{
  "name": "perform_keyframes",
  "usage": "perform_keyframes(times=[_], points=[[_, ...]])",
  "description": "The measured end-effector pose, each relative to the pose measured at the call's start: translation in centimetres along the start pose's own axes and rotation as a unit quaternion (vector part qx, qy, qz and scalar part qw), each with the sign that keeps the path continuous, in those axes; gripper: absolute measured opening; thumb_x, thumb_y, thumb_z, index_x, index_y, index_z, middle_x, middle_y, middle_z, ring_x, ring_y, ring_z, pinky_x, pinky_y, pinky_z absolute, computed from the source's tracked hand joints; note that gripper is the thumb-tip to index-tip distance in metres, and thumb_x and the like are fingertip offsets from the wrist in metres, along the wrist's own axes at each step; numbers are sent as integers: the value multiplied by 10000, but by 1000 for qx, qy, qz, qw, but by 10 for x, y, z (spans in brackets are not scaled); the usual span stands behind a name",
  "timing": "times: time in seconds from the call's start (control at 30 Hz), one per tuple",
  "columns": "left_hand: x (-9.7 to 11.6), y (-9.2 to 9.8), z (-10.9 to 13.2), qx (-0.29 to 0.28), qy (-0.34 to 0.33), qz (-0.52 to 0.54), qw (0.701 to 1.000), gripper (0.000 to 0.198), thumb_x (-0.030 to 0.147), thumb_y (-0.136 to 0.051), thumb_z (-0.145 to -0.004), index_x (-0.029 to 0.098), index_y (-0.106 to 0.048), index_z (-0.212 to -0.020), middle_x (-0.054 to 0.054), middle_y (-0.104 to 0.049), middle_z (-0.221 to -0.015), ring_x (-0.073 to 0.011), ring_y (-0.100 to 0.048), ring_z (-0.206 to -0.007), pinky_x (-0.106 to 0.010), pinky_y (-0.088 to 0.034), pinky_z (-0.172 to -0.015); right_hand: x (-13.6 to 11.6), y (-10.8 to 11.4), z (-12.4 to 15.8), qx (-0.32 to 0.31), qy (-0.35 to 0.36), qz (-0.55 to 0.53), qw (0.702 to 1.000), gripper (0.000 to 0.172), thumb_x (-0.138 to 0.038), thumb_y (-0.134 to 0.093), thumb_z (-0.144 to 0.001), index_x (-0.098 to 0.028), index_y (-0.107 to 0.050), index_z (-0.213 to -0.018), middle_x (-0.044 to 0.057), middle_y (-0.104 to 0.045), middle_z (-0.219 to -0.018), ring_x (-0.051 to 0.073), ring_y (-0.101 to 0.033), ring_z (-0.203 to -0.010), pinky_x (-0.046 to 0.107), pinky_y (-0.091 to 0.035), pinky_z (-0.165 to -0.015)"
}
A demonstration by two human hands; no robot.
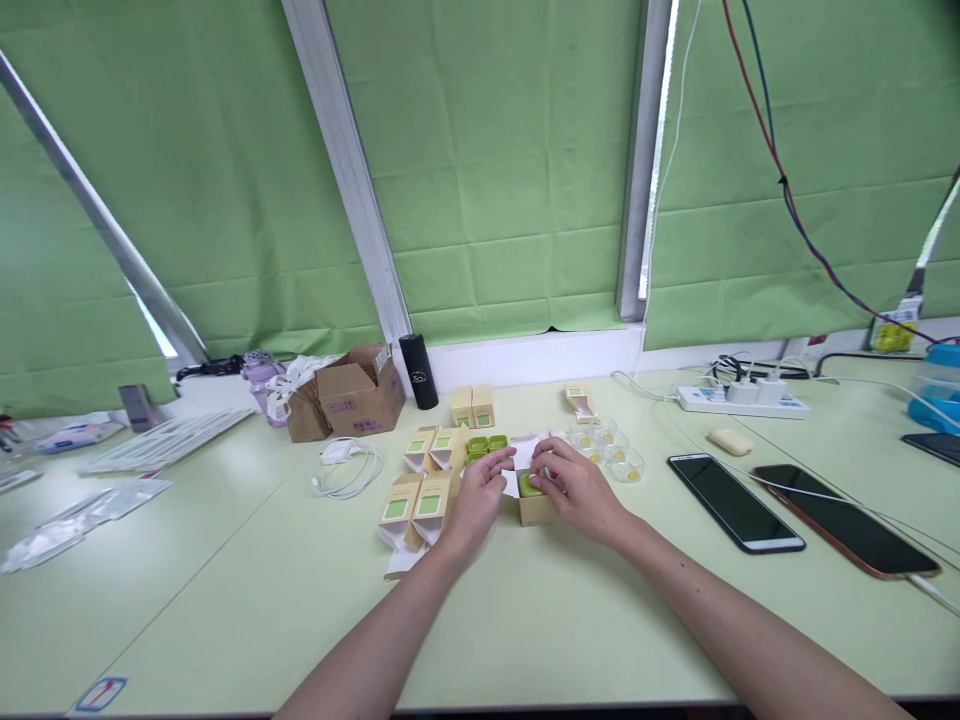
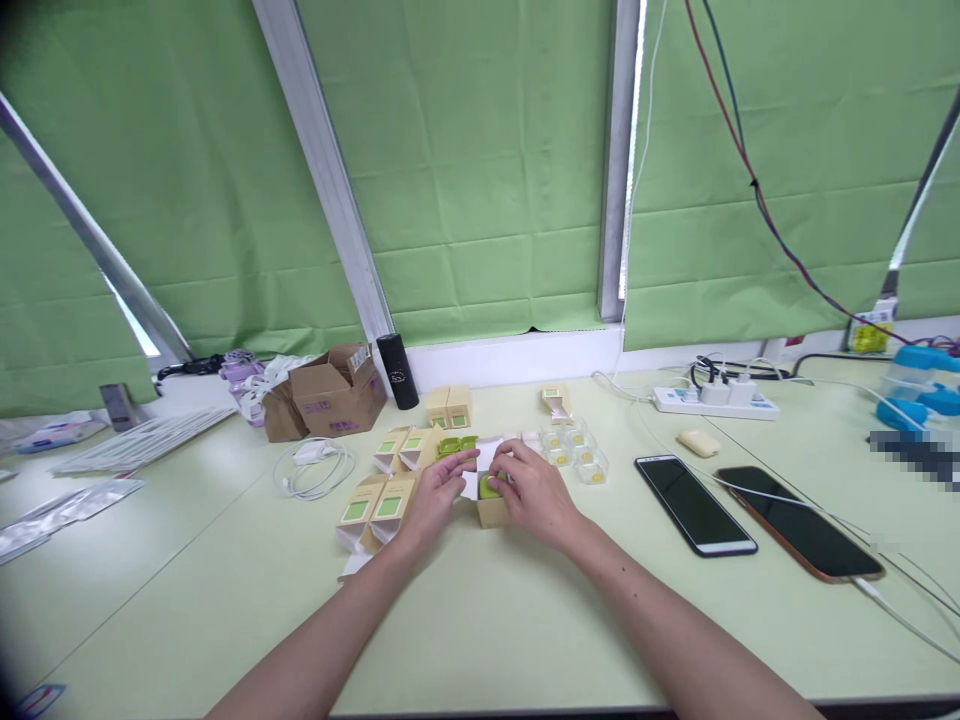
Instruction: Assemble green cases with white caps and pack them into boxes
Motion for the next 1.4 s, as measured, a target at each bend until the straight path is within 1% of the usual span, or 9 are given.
perform_keyframes(times=[0.27,0.43,0.63,0.73,0.83,0.93,1.13,1.3,1.4], points=[[-4,0,-2,0,-5,25,1000,541,87,-587,-724,141,-742,-1239,-142,-774,-1199,-252,-726,-1042,-329,-546,-901,12,-5,0,-1,-40,-45,998,128,-162,-613,-954,-235,-702,-899,59,-625,-1116,151,-627,-742,313,-519,-664],[-2,-4,-1,-17,1,34,999,581,89,-557,-703,125,-717,-1261,-139,-784,-1150,-228,-727,-962,-309,-534,-847,16,-8,-1,-9,-62,-57,996,151,-130,-635,-923,-233,-736,-878,64,-613,-1097,169,-640,-793,310,-511,-664],[2,-6,1,-13,9,43,999,584,109,-541,-672,111,-710,-1231,-128,-792,-1100,-208,-714,-885,-289,-508,-789,17,-10,-1,-18,-58,-66,996,190,-103,-619,-901,-235,-751,-868,67,-619,-1076,199,-647,-863,334,-520,-709],[4,-7,0,-18,15,53,998,566,126,-550,-668,108,-714,-1209,-119,-794,-1059,-205,-706,-865,-280,-495,-766,17,-9,-1,-19,-58,-71,996,189,-110,-603,-909,-231,-744,-875,66,-619,-1074,191,-638,-837,334,-509,-697],[5,-6,0,-10,17,55,998,525,146,-574,-674,115,-733,-1173,-102,-794,-1016,-196,-688,-839,-282,-486,-776,17,-4,-1,0,-65,-82,995,204,-123,-554,-938,-227,-727,-910,68,-625,-1054,186,-624,-812,330,-498,-682],[3,-3,-1,-2,17,55,998,466,192,-609,-719,126,-749,-1158,-86,-789,-984,-189,-669,-817,-285,-477,-778,18,6,-2,38,-74,-83,993,229,-129,-509,-954,-235,-713,-963,71,-636,-1041,207,-628,-859,338,-497,-704],[-2,0,-3,5,16,52,999,403,311,-638,-822,131,-751,-1165,-99,-776,-1024,-204,-666,-855,-303,-491,-778,31,17,0,89,-102,-76,988,229,-167,-489,-961,-245,-697,-1019,74,-667,-1073,225,-630,-885,361,-501,-743],[0,-4,0,3,23,48,999,390,279,-659,-816,154,-727,-1179,-88,-782,-990,-208,-693,-865,-292,-495,-769,44,22,2,128,-140,-85,978,224,-201,-481,-944,-235,-683,-1035,82,-675,-1077,237,-622,-908,377,-506,-767],[0,-6,1,0,23,57,998,408,229,-681,-774,160,-715,-1175,-90,-781,-972,-220,-714,-887,-291,-509,-765,57,20,5,136,-184,-117,966,243,-211,-475,-918,-236,-672,-1059,75,-668,-1072,225,-614,-854,383,-505,-767]])
Point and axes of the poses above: each hand's wrist, its own z-axis away from the middle knuckle, its own y-axis out of the back of the hand, x = y × z, the point moved 10 cm from there along -z, towards the middle knuckle
